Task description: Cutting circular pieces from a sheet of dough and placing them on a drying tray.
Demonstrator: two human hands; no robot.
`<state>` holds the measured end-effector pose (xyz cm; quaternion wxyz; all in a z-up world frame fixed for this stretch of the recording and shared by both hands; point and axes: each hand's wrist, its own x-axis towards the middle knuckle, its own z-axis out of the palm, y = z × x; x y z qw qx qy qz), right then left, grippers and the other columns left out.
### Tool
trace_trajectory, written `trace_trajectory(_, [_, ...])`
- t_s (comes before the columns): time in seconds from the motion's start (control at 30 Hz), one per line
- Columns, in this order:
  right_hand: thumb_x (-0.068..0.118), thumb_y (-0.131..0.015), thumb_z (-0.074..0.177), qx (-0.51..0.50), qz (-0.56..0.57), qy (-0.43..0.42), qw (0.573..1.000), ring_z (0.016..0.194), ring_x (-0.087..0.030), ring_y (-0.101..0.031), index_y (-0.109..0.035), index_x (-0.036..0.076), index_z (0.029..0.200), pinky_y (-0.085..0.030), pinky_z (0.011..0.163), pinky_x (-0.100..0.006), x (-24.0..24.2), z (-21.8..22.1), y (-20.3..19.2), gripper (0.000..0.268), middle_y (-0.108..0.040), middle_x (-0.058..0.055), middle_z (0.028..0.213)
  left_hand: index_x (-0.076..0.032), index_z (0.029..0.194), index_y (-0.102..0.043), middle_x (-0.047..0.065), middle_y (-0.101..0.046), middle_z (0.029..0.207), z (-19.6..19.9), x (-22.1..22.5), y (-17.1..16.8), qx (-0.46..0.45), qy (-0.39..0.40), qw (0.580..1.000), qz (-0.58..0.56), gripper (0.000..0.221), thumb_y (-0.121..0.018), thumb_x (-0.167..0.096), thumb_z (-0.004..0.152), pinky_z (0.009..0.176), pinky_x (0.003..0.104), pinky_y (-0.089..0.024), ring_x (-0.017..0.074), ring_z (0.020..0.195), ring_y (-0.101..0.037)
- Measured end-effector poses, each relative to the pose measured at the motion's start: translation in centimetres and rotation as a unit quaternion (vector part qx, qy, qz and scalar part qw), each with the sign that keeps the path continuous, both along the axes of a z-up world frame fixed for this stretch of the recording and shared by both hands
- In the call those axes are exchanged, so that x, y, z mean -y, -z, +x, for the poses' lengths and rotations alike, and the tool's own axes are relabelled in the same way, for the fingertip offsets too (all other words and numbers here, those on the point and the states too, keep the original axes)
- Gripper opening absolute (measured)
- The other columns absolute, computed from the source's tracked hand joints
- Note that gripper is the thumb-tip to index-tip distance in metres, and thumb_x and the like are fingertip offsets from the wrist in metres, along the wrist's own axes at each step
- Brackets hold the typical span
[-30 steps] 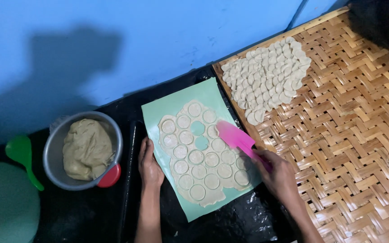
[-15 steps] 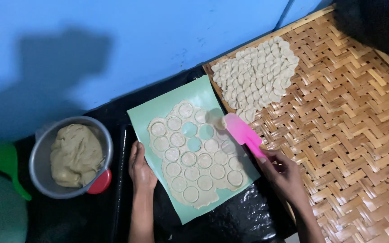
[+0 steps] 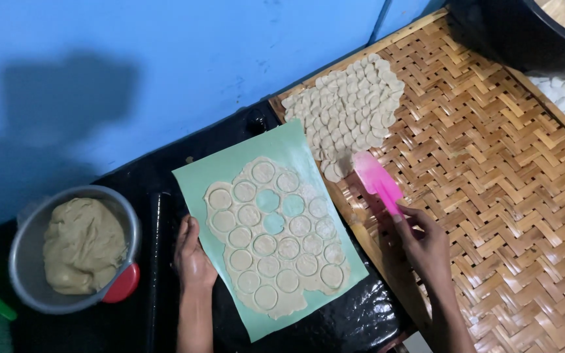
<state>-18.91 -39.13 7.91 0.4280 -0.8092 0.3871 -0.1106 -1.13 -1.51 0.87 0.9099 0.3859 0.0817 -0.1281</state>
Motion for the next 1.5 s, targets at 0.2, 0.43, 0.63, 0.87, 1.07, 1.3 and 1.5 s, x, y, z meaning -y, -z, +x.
trace_trajectory(0.2, [0.029, -0.067, 0.098, -0.011, -0.015, -0.014, 1.000, 0.084, -0.020, -0.077, -0.072, 0.010, 0.125, -0.059, 0.073, -0.034, 0.8, 0.0, 1.4, 0.034, -0.080, -0.013, 0.094, -0.008, 0.127, -0.057, 0.004, -0.066, 0.122, 0.2, -0.2, 1.1, -0.013, 0.002, 1.000, 0.006, 0.028, -0.056, -0.026, 0.105, 0.099, 0.038, -0.049, 0.0183, 0.114, -0.062])
trace_trajectory(0.43, [0.032, -0.068, 0.099, -0.050, -0.118, -0.004, 0.992, 0.082, -0.024, -0.077, -0.073, 0.012, 0.128, -0.060, 0.072, -0.039, -0.7, 0.1, -0.2, 0.035, -0.079, -0.014, 0.097, -0.008, 0.128, -0.058, 0.004, -0.066, 0.122, 0.2, -0.2, 1.3, -0.001, 0.006, 1.000, 0.014, 0.029, -0.056, -0.026, 0.106, 0.100, 0.037, -0.048, 0.0176, 0.114, -0.061])
trace_trajectory(0.63, [0.027, -0.069, 0.098, -0.070, -0.273, -0.022, 0.959, 0.078, -0.028, -0.074, -0.073, 0.013, 0.129, -0.060, 0.066, -0.043, -2.0, -0.2, -2.0, 0.034, -0.076, -0.015, 0.109, -0.009, 0.127, -0.059, 0.003, -0.066, 0.121, 0.1, -0.1, 0.9, -0.016, -0.001, 1.000, 0.016, 0.029, -0.055, -0.027, 0.105, 0.100, 0.035, -0.049, 0.0162, 0.114, -0.062])
trace_trajectory(0.87, [0.020, -0.070, 0.097, 0.029, -0.210, -0.064, 0.975, 0.085, -0.026, -0.076, -0.072, 0.011, 0.127, -0.064, 0.070, -0.038, -4.1, -0.2, -1.1, 0.032, -0.074, -0.017, 0.113, -0.010, 0.126, -0.062, 0.002, -0.066, 0.122, 0.0, -0.2, 1.6, -0.018, -0.014, 1.000, -0.013, 0.025, -0.058, -0.025, 0.105, 0.100, 0.034, -0.048, 0.0152, 0.115, -0.061])
trace_trajectory(1.07, [0.019, -0.071, 0.092, 0.030, -0.165, -0.113, 0.979, 0.071, -0.025, -0.074, -0.073, 0.010, 0.121, -0.060, 0.063, -0.037, -7.9, 1.3, -2.2, 0.031, -0.075, -0.014, 0.103, -0.009, 0.128, -0.061, 0.003, -0.067, 0.124, -0.4, 0.1, 0.4, 0.003, 0.000, 1.000, -0.028, 0.028, -0.056, -0.025, 0.105, 0.102, 0.034, -0.048, 0.0159, 0.118, -0.062])
trace_trajectory(1.3, [0.021, -0.072, 0.092, 0.042, -0.229, -0.147, 0.961, 0.073, -0.032, -0.070, -0.075, 0.008, 0.117, -0.056, 0.067, -0.041, -8.2, 2.0, -1.9, 0.028, -0.073, -0.015, 0.092, -0.010, 0.129, -0.059, 0.003, -0.067, 0.124, -0.4, -0.2, 1.4, 0.002, 0.001, 0.999, -0.038, 0.027, -0.056, -0.025, 0.106, 0.102, 0.035, -0.047, 0.0161, 0.117, -0.062])
trace_trajectory(1.5, [0.021, -0.072, 0.092, 0.025, -0.227, -0.150, 0.962, 0.073, -0.033, -0.071, -0.075, 0.008, 0.117, -0.057, 0.069, -0.043, -8.5, 2.4, -2.1, 0.029, -0.074, -0.016, 0.096, -0.009, 0.129, -0.060, 0.003, -0.066, 0.123, -0.3, -0.3, 2.4, 0.003, 0.000, 0.999, -0.039, 0.028, -0.057, -0.025, 0.106, 0.102, 0.034, -0.047, 0.0166, 0.117, -0.061])
